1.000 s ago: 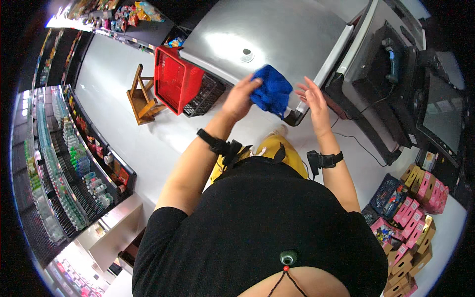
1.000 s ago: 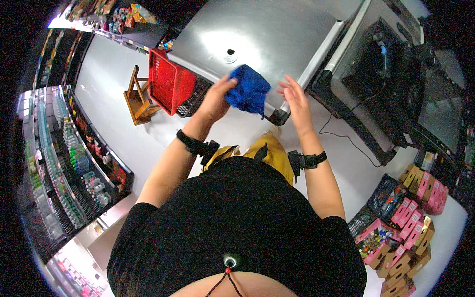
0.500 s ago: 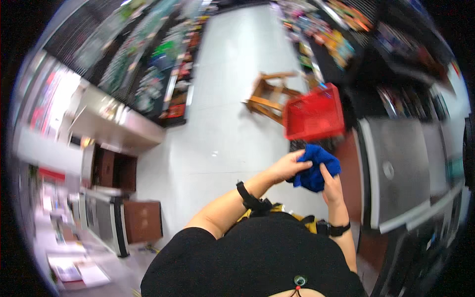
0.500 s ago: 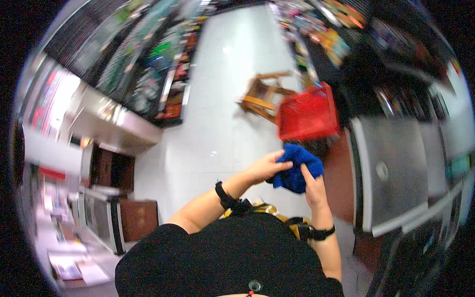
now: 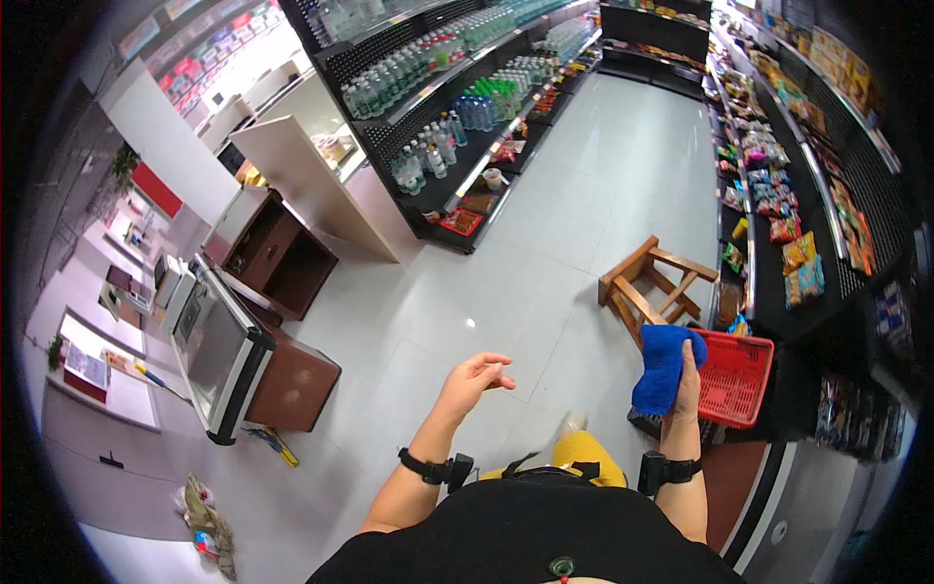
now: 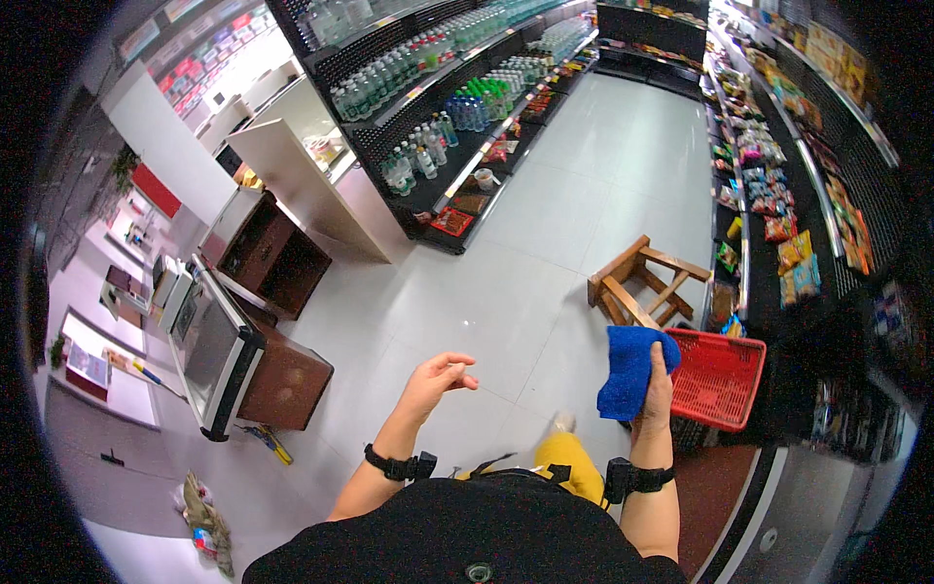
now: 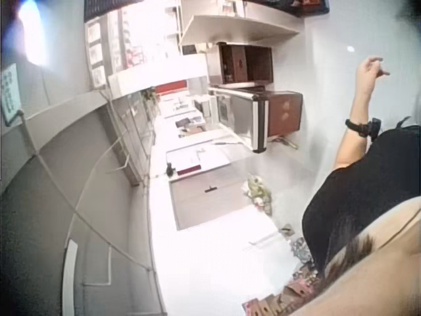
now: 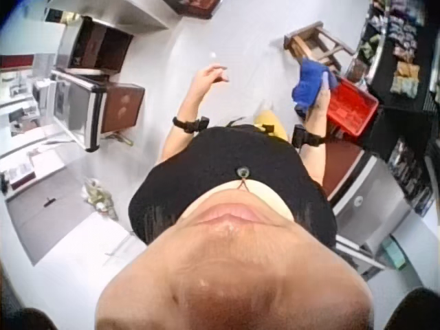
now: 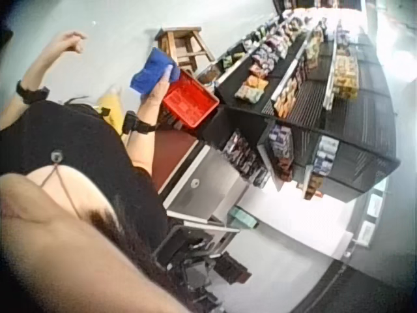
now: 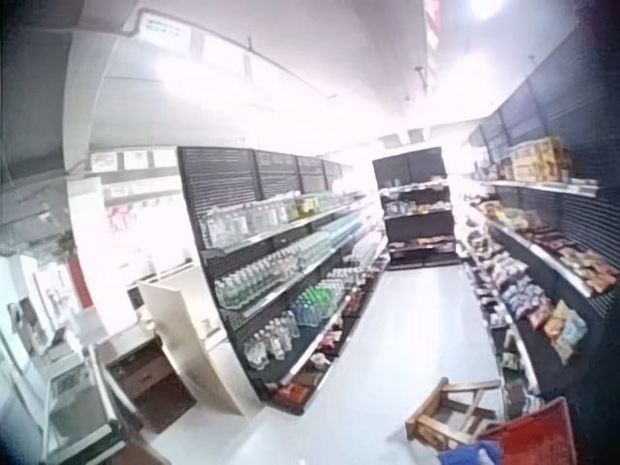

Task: The person wipes the checkout counter and multiple refrigerated shelves in a store using a blue cloth. They move along the aisle, cleaning the front edges and surfaces of shelves stocked with bottled water, sodas, and packaged snacks.

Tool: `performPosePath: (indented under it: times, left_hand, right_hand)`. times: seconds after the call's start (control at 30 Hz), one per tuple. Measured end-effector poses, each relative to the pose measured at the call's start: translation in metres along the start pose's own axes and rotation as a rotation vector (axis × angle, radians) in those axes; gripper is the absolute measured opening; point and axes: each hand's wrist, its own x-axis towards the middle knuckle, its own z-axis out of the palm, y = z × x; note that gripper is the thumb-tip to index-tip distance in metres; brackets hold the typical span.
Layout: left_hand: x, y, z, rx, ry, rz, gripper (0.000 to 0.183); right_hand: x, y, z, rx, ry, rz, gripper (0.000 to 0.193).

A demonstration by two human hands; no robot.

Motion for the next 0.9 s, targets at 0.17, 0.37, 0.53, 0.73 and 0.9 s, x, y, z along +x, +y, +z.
performPosePath:
  times: [0.17, 0.37, 0.53, 0.73, 0.9]
  left_hand:
    - [0.036, 0.005, -0.052, 0.201, 0.240, 0.055, 0.027]
    - [0.108, 0.055, -0.093, 0.606, 0.375, 0.026, 0.031]
    - [0.193, 0.110, -0.120, 0.837, 0.366, 0.088, 0.034]
    - [0.251, 0.130, -0.153, 0.743, 0.396, -0.004, 0.038]
    - [0.300, 0.128, -0.212, 0.697, 0.533, -0.186, 0.038]
  right_hand:
    - [0.089, 0.013, 0.008, 0.099, -0.052, 0.042, 0.045]
    - [0.219, 0.018, 0.084, 0.210, -0.130, 0.101, 0.040]
    - [0.318, 0.006, 0.204, 0.142, -0.326, 0.125, 0.039]
    - [0.414, 0.058, 0.301, 0.014, -0.408, 0.323, 0.033]
    - [0.489, 0.108, 0.372, -0.128, -0.493, 0.443, 0.033]
